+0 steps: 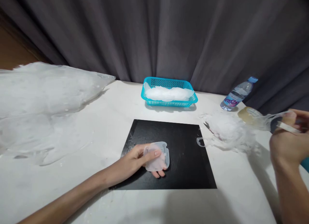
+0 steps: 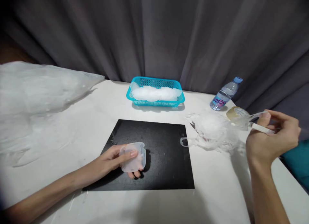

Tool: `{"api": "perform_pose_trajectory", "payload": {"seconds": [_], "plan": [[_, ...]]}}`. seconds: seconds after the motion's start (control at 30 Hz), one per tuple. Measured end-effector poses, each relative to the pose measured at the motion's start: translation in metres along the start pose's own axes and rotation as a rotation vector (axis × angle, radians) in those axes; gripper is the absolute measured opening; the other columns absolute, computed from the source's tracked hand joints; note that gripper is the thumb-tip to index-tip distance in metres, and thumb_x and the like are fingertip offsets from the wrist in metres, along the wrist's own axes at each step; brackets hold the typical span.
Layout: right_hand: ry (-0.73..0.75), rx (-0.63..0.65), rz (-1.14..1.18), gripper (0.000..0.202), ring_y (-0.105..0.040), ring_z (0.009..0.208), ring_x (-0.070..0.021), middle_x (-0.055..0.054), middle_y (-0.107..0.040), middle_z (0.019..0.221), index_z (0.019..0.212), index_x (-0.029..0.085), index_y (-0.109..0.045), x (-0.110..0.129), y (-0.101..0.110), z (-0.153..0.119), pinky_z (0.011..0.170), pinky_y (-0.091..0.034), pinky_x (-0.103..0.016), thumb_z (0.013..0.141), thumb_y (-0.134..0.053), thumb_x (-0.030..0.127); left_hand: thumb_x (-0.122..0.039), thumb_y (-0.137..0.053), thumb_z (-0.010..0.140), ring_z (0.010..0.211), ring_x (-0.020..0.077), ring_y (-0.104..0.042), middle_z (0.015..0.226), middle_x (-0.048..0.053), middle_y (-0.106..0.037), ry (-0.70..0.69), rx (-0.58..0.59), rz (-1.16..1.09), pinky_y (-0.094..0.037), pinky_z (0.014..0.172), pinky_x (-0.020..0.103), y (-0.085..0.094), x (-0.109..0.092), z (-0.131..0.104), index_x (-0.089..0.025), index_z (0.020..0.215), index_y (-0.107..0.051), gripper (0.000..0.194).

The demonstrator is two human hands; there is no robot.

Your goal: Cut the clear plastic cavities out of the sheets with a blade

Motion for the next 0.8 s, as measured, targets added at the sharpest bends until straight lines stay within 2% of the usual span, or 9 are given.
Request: {"api": "perform_pose_trajectory", "payload": {"seconds": [0.1, 0.2, 0.27, 0.33, 0.43, 0.5, 0.57, 0.6, 0.8], "plan": [[-0.03, 0.14, -0.074, 0.04, -0.064, 0.088, -0.0386, -0.021, -0.072, 0.098, 0.117, 0.02, -0.077, -0.023, -0.017, 0.012, 0.079, -0.046, -0.059, 0.099, -0.054, 0.048, -0.051, -0.058, 0.103, 0.095, 0.0264, -0.078, 0.106, 0.012, -0.079, -0.008, -0.039, -0.003, -0.064, 0.084, 0.035, 0.004, 0.0, 0.002, -0.013, 0.106, -0.076, 0.042], [0.184, 0.312, -0.046, 0.041, -0.061, 0.105, -0.0393, -0.019, -0.069, 0.115, 0.127, 0.024, -0.07, -0.001, -0.035, 0.006, 0.094, -0.043, -0.06, 0.101, -0.053, 0.051, -0.051, -0.06, 0.102, 0.098, 0.0275, -0.077, 0.109, 0.012, -0.077, -0.009, -0.066, -0.014, -0.064, 0.088, 0.037, 0.006, 0.003, 0.003, -0.013, 0.11, -0.076, 0.041], [0.37, 0.507, 0.096, 0.038, -0.059, 0.11, -0.0361, -0.015, -0.068, 0.118, 0.124, 0.024, -0.068, 0.031, -0.049, -0.016, 0.093, -0.046, -0.054, 0.1, -0.055, 0.051, -0.05, -0.061, 0.102, 0.1, 0.0278, -0.076, 0.112, 0.012, -0.077, -0.006, -0.074, -0.029, -0.064, 0.089, 0.038, 0.007, 0.005, 0.003, -0.013, 0.114, -0.075, 0.041], [0.528, 0.845, 0.23, 0.029, -0.06, 0.104, -0.0309, -0.01, -0.069, 0.113, 0.115, 0.025, -0.069, 0.064, -0.066, -0.057, 0.092, -0.047, -0.048, 0.1, -0.058, 0.048, -0.051, -0.06, 0.102, 0.1, 0.0278, -0.076, 0.112, 0.013, -0.077, -0.005, -0.08, -0.043, -0.063, 0.09, 0.039, 0.007, 0.005, 0.002, -0.013, 0.116, -0.074, 0.042], [0.606, 1.215, 0.286, 0.014, -0.057, 0.099, -0.0275, -0.007, -0.067, 0.111, 0.107, 0.027, -0.068, 0.088, -0.075, -0.109, 0.086, -0.049, -0.042, 0.097, -0.062, 0.035, -0.053, -0.06, 0.102, 0.101, 0.0285, -0.077, 0.113, 0.014, -0.077, -0.002, -0.095, -0.059, -0.063, 0.092, 0.041, 0.007, 0.003, 0.001, -0.012, 0.116, -0.074, 0.045], [0.587, 1.339, 0.304, 0.012, -0.057, 0.095, -0.0257, -0.006, -0.067, 0.103, 0.098, 0.026, -0.065, 0.09, -0.077, -0.126, 0.083, -0.048, -0.04, 0.098, -0.054, 0.023, -0.054, -0.061, 0.101, 0.1, 0.0292, -0.077, 0.114, 0.016, -0.077, 0.003, -0.106, -0.063, -0.063, 0.092, 0.041, 0.006, 0.002, 0.001, -0.01, 0.115, -0.074, 0.048], [0.529, 1.333, 0.294, 0.018, -0.057, 0.092, -0.0246, -0.006, -0.065, 0.097, 0.093, 0.025, -0.061, 0.08, -0.08, -0.122, 0.081, -0.047, -0.038, 0.097, -0.046, 0.017, -0.054, -0.063, 0.099, 0.1, 0.03, -0.077, 0.114, 0.016, -0.077, -0.002, -0.109, -0.068, -0.063, 0.091, 0.042, 0.006, 0.002, 0.001, -0.01, 0.114, -0.074, 0.048], [0.489, 1.277, 0.271, 0.017, -0.058, 0.09, -0.0244, -0.006, -0.065, 0.095, 0.093, 0.024, -0.06, 0.071, -0.083, -0.112, 0.08, -0.047, -0.037, 0.097, -0.045, 0.018, -0.054, -0.064, 0.099, 0.099, 0.03, -0.077, 0.114, 0.016, -0.077, -0.005, -0.107, -0.072, -0.063, 0.091, 0.042, 0.006, 0.002, 0.001, -0.01, 0.114, -0.074, 0.048], [0.218, 0.669, 0.002, 0.019, -0.059, 0.086, -0.0297, -0.01, -0.067, 0.092, 0.095, 0.023, -0.058, -0.005, -0.074, -0.028, 0.073, -0.041, -0.039, 0.095, -0.049, 0.039, -0.052, -0.064, 0.099, 0.097, 0.0274, -0.077, 0.11, 0.014, -0.077, -0.017, -0.093, -0.062, -0.064, 0.087, 0.039, 0.006, 0.003, 0.002, -0.011, 0.111, -0.075, 0.044]]}}
Point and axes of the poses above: each hand's wrist, its own z-axis towards the middle knuckle, its own y-axis out of the back of the hand, x = y × z, the point moved 9 cm from there along z, towards the middle knuckle
